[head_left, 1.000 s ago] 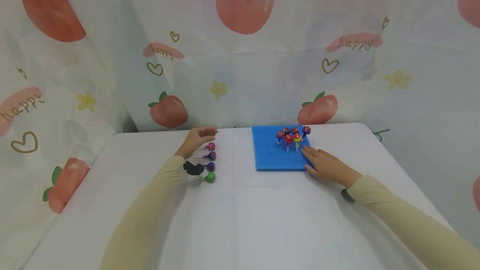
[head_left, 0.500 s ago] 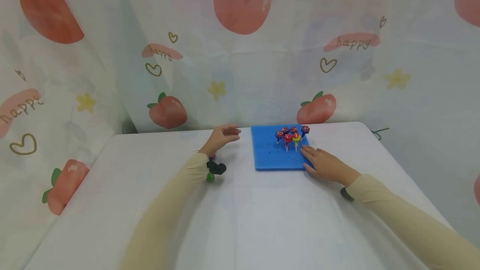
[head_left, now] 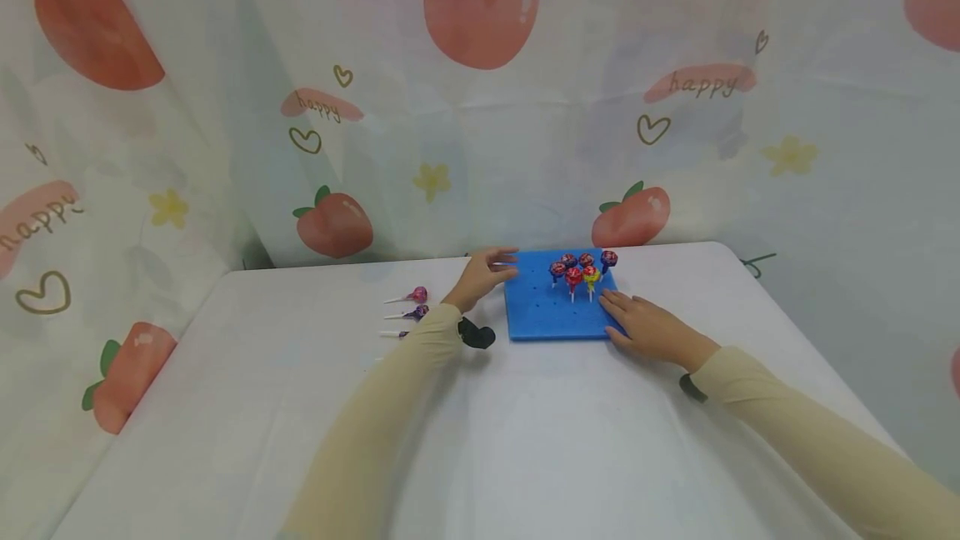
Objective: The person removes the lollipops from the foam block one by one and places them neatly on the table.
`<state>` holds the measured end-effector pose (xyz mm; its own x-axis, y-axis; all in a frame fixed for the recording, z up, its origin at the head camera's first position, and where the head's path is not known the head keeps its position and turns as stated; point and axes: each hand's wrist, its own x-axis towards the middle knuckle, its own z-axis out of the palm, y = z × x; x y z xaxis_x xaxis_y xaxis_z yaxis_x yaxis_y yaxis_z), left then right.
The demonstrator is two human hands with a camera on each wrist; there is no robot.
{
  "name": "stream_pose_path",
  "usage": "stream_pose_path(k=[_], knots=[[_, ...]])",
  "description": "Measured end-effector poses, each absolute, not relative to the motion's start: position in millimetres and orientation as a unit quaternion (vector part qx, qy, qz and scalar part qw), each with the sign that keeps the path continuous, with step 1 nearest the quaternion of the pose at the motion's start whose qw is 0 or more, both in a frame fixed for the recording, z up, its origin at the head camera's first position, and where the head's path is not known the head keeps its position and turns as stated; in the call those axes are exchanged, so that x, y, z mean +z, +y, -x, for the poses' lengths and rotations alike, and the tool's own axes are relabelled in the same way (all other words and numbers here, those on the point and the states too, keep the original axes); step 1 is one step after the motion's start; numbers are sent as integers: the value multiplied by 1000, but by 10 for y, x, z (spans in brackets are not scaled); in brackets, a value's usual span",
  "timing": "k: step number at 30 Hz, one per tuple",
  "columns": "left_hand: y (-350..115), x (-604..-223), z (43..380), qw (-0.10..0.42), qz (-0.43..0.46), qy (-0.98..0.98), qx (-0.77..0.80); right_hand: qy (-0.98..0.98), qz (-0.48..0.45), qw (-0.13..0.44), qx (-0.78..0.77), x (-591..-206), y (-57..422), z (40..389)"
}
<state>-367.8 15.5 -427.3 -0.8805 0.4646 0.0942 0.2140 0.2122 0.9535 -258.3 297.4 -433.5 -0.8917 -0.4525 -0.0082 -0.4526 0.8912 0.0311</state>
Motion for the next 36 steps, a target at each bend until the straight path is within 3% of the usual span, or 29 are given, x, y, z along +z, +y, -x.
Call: stream_pose_path(k=[14, 36], knots=[[597, -4405, 3633, 116, -191, 767, 601, 973, 230, 6, 11, -4330, 2984, 2567], [862, -4509, 3607, 73, -212, 806, 548, 972, 236, -1, 23, -4339, 2996, 2574]])
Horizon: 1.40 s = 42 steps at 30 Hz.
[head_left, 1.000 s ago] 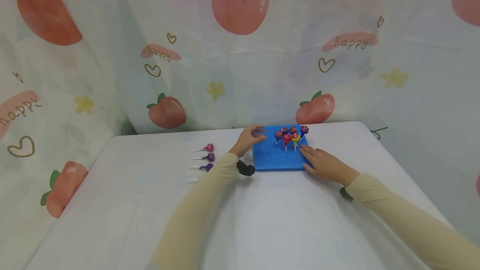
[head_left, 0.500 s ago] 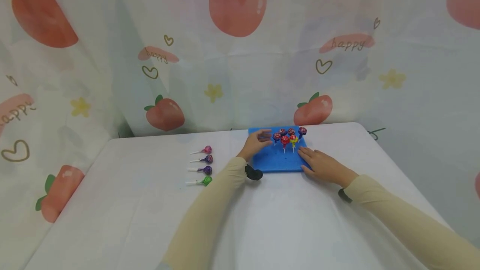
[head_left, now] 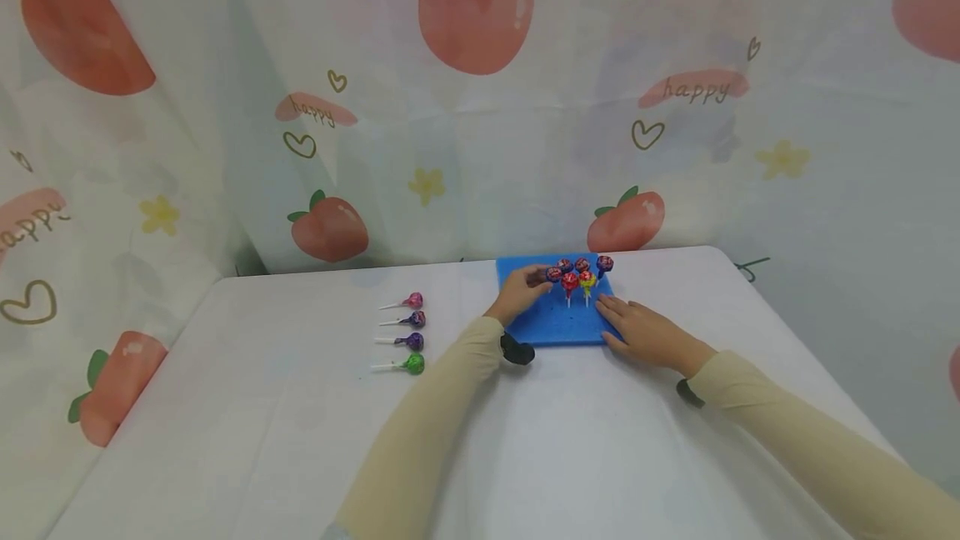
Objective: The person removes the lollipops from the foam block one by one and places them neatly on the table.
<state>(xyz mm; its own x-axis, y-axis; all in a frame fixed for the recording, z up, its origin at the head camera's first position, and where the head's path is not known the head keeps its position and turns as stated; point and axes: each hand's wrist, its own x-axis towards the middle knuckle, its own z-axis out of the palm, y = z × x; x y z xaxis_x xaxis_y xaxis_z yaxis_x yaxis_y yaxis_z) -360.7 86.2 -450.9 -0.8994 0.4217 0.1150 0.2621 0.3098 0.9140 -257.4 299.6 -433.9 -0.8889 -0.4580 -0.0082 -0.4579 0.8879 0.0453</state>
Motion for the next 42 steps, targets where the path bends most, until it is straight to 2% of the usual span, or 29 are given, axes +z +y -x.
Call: stream_pose_path(k=[7, 30, 42], knots=[[872, -4518, 3595, 82, -204, 805, 552, -970, -241, 6, -19, -4342, 3002, 2573], [882, -4537, 3583, 25, -190, 771, 607, -970, -241, 4, -20, -4351, 3003, 2580], [846, -4518, 3580, 52, -188, 722, 664, -971, -239, 3, -26, -4353, 3005, 2580]])
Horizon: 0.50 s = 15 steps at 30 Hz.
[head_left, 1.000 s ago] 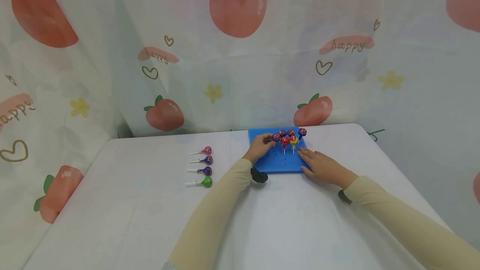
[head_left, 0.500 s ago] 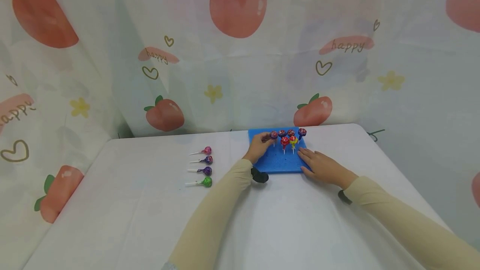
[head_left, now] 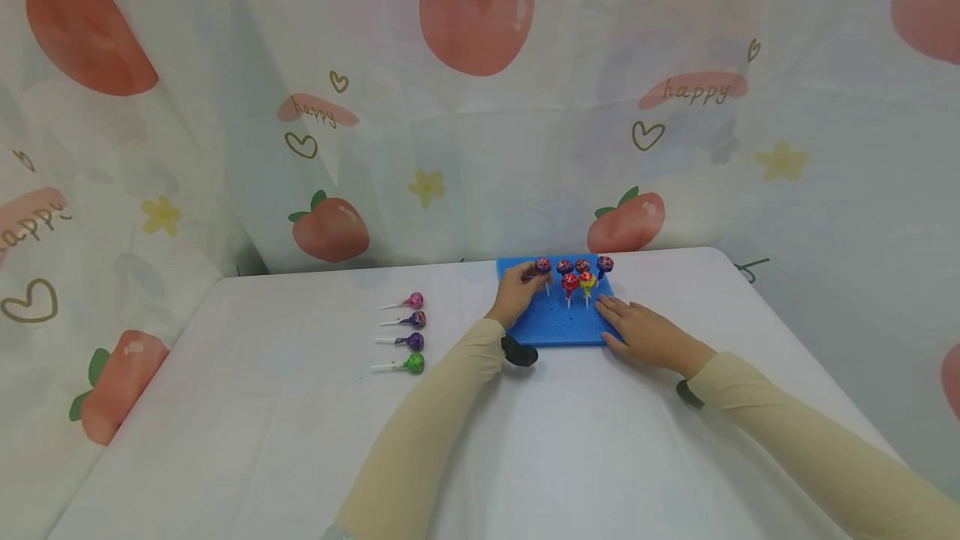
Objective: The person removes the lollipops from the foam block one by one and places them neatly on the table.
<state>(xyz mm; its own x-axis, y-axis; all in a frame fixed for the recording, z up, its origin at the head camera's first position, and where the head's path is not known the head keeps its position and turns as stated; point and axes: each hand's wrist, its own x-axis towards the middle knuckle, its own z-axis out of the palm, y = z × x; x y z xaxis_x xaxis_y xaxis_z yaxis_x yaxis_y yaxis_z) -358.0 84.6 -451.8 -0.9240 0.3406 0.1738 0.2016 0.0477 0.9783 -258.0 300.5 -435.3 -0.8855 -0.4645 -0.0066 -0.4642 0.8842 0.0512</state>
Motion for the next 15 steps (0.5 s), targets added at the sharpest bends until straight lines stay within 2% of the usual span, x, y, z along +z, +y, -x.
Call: stream_pose_path(k=[15], knots=[[720, -4417, 3518, 59, -179, 733, 653, -970, -241, 1, -29, -4357, 2987, 2583]])
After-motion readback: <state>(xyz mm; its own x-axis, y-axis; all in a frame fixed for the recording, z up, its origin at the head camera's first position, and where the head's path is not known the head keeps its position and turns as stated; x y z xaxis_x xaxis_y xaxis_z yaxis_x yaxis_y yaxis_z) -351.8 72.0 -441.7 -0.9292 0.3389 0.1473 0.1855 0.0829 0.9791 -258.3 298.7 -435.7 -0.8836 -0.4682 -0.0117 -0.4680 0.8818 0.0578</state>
